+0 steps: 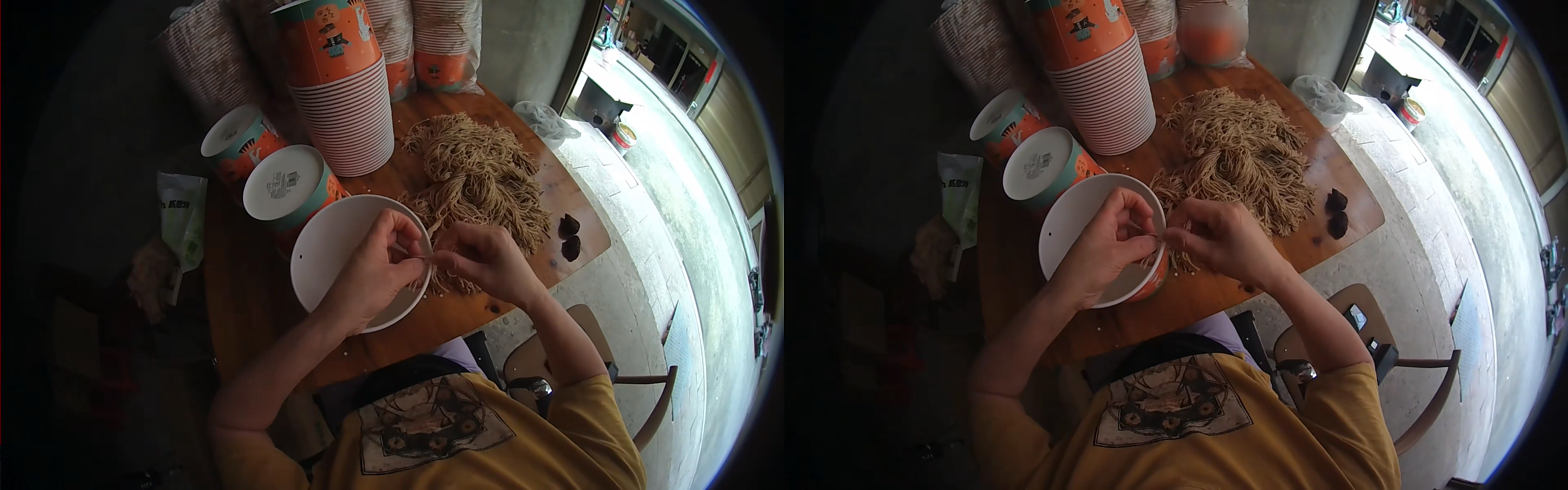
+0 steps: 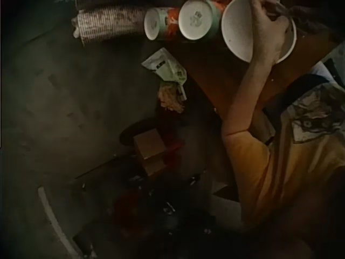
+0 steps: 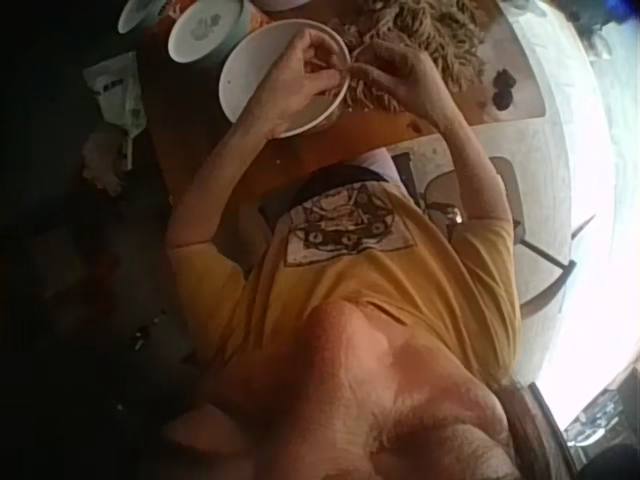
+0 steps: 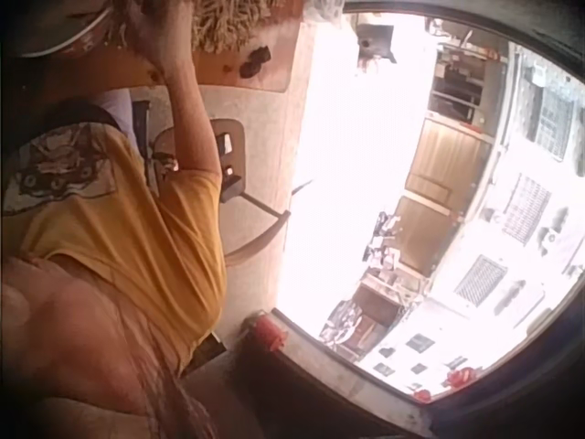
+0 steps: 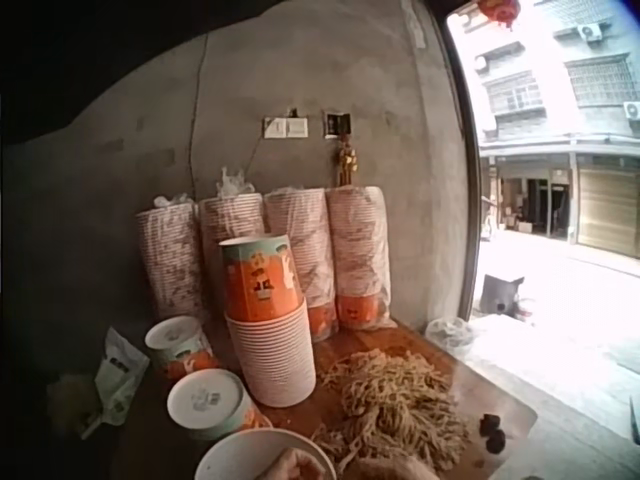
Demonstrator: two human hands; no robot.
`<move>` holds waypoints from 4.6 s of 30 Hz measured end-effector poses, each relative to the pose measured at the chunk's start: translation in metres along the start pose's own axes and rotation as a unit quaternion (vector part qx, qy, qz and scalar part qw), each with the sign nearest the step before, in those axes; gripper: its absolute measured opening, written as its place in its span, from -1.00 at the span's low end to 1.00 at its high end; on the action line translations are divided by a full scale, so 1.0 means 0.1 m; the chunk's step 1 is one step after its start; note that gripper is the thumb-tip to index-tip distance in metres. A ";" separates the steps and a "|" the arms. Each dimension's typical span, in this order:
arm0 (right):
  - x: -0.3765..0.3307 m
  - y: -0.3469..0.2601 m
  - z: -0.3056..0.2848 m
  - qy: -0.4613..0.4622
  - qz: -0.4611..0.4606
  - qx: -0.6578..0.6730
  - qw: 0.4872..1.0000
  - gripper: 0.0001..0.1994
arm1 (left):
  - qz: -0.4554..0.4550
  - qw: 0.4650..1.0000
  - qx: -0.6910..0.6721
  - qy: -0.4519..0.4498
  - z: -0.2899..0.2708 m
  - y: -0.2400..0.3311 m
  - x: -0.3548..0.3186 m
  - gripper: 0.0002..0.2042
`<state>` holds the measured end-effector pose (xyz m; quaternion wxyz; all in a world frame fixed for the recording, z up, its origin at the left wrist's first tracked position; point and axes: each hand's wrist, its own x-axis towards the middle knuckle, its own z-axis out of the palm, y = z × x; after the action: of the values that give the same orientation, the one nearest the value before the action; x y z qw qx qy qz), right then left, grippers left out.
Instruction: Tying string handles through pre-drilled holes in paper buckets.
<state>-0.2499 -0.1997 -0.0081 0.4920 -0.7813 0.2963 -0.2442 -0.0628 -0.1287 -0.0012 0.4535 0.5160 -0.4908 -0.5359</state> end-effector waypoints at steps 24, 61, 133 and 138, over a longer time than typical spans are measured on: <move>0.07 -0.10 0.11 0.048 -0.135 -0.158 0.977 -0.87 | 0.009 0.998 0.010 -0.058 -0.14 0.06 0.06 -0.64; -0.01 -0.01 0.32 0.104 -0.156 -0.116 0.975 -0.88 | 0.114 0.965 0.205 0.117 0.03 -0.07 -0.13 -0.89; -0.07 0.13 0.23 0.025 -0.035 0.142 0.989 -0.83 | 0.002 0.996 -0.074 0.050 0.08 -0.10 -0.09 -0.77; 0.00 0.15 0.09 -0.058 0.105 0.241 0.963 -0.87 | 0.003 0.996 -0.074 0.041 0.08 -0.11 -0.10 -0.78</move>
<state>-0.2473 -0.1995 -0.0248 0.7052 -0.6166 0.2802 -0.2096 -0.0700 -0.1172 -0.0111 0.5120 0.5012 -0.4317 -0.5479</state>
